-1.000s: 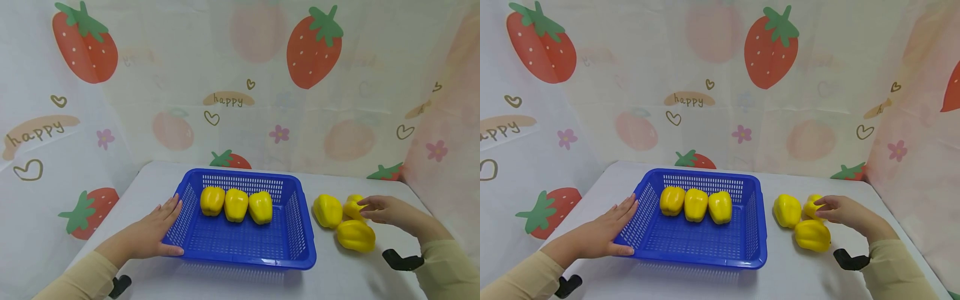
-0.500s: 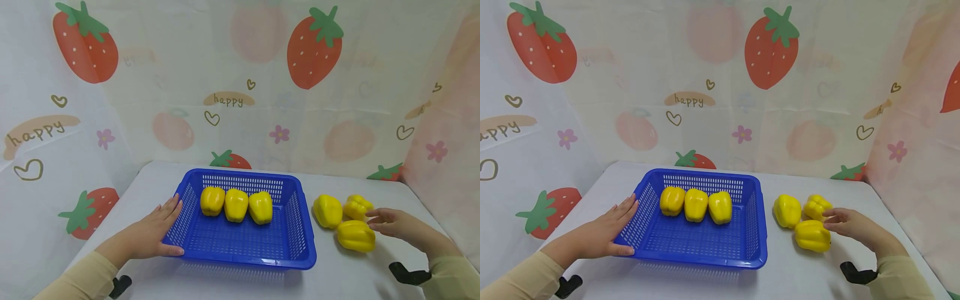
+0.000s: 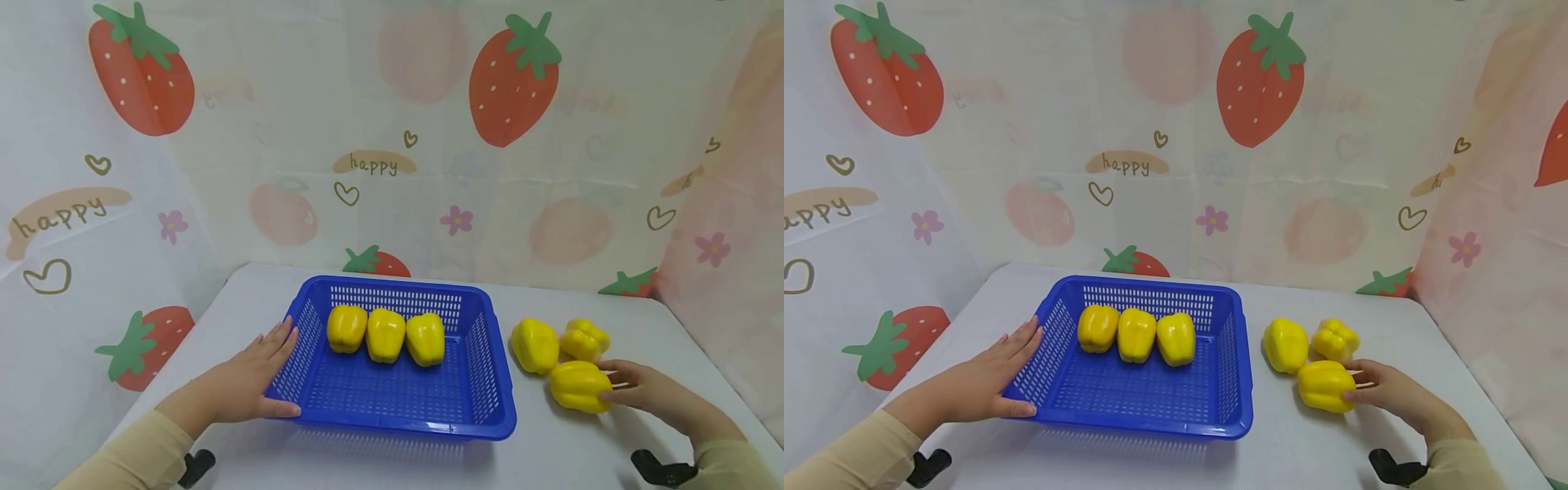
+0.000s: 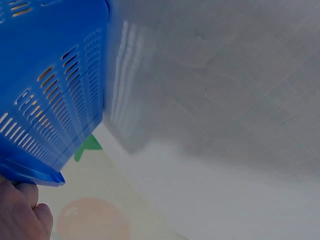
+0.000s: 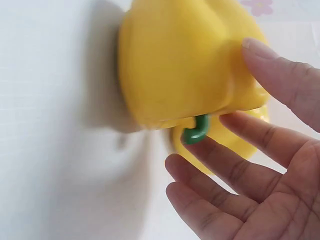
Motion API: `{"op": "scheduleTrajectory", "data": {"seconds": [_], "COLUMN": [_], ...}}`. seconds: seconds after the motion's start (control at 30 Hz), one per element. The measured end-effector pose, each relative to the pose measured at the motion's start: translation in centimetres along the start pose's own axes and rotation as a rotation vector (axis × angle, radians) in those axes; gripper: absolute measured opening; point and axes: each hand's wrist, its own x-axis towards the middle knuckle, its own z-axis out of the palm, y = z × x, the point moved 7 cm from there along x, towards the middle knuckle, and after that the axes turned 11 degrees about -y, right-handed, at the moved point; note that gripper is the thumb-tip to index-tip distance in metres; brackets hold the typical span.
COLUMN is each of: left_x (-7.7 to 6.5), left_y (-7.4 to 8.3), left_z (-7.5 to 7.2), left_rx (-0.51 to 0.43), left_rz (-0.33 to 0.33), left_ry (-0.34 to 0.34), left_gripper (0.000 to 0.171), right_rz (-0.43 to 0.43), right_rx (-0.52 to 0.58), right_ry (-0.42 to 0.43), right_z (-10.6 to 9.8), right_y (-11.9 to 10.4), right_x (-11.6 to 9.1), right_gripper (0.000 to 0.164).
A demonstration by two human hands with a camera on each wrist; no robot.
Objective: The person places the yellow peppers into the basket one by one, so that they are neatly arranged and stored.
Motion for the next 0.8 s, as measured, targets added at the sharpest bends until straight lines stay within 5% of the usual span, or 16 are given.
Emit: {"op": "scheduleTrajectory", "data": {"seconds": [0.8], "left_x": [0.0], "left_y": [0.0], "left_z": [0.1], "left_rx": [-0.012], "left_rz": [0.0], "left_ry": [0.01], "left_gripper": [0.115], "right_rz": [0.032], "right_rx": [0.027], "right_ry": [0.025], "right_z": [1.6], "right_y": [0.8], "right_x": [1.6], "right_gripper": [0.087]}}
